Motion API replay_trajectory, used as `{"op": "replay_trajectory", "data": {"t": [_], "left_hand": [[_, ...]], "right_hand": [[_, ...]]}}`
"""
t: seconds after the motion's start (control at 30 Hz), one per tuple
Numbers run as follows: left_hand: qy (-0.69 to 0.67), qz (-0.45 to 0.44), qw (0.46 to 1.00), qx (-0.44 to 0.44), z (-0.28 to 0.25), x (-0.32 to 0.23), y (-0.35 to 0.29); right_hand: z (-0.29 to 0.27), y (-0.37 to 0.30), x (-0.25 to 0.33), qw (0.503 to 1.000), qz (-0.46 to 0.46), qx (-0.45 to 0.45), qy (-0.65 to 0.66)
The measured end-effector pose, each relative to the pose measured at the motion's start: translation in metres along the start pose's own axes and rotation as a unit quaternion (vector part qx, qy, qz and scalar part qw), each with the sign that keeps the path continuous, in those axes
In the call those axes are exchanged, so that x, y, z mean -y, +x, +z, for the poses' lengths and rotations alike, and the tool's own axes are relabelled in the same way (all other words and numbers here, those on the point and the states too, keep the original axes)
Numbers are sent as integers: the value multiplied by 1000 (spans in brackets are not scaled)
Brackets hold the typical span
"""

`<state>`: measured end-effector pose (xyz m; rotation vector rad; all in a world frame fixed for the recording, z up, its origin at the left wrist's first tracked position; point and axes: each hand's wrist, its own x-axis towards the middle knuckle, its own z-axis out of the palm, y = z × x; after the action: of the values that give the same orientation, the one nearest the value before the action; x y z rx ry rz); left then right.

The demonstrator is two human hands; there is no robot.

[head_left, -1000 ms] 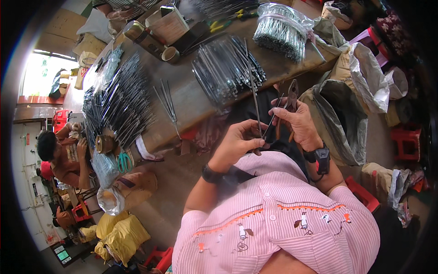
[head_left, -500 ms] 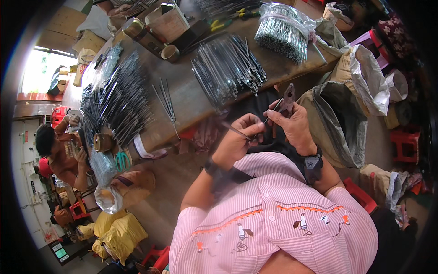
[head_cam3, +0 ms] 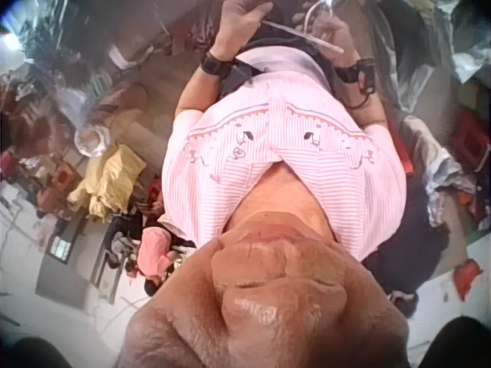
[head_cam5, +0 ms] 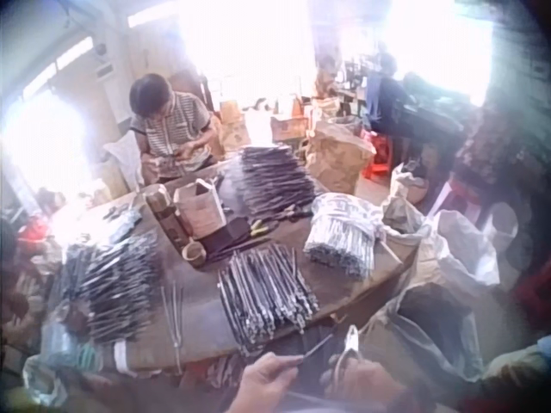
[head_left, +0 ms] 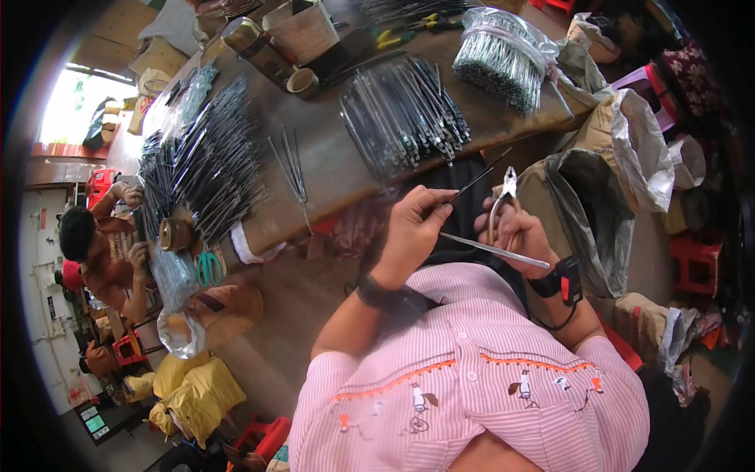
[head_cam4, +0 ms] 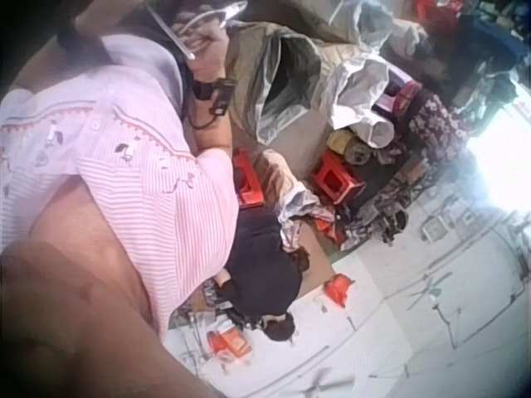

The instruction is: The person gathers a bundle of thin metal rods, places them on the table, then repeatedly picks individual rods and bends them using pliers. The bent rods are set aside on the table. The person continues this repetitive bending process throughout the clip.

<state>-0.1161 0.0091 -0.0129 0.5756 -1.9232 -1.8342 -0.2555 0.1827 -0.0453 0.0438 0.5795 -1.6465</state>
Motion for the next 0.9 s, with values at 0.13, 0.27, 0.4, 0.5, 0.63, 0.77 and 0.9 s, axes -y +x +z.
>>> {"op": "replay_trajectory", "data": {"t": [0.13,0.27,0.4,0.5,0.63,0.77,0.9], "left_hand": [[65,50,997,-7,2,-3,0],[89,61,994,-11,2,-6,2],[88,61,994,-20,2,-7,3],[84,54,995,-24,2,-7,3],[79,47,995,-28,2,-7,3],[85,1,996,-8,-1,-5,1],[77,3,997,-14,-1,-6,2]], "right_hand": [[0,-8,-8,941,-17,-28,-337],[-7,8,-7,741,-82,-63,-663],[-7,8,0,660,-162,-61,-731],[0,4,3,635,-193,-80,-744],[9,3,5,597,-218,-94,-766],[9,4,7,576,-203,-97,-786],[8,5,7,573,-192,-97,-791]]}}
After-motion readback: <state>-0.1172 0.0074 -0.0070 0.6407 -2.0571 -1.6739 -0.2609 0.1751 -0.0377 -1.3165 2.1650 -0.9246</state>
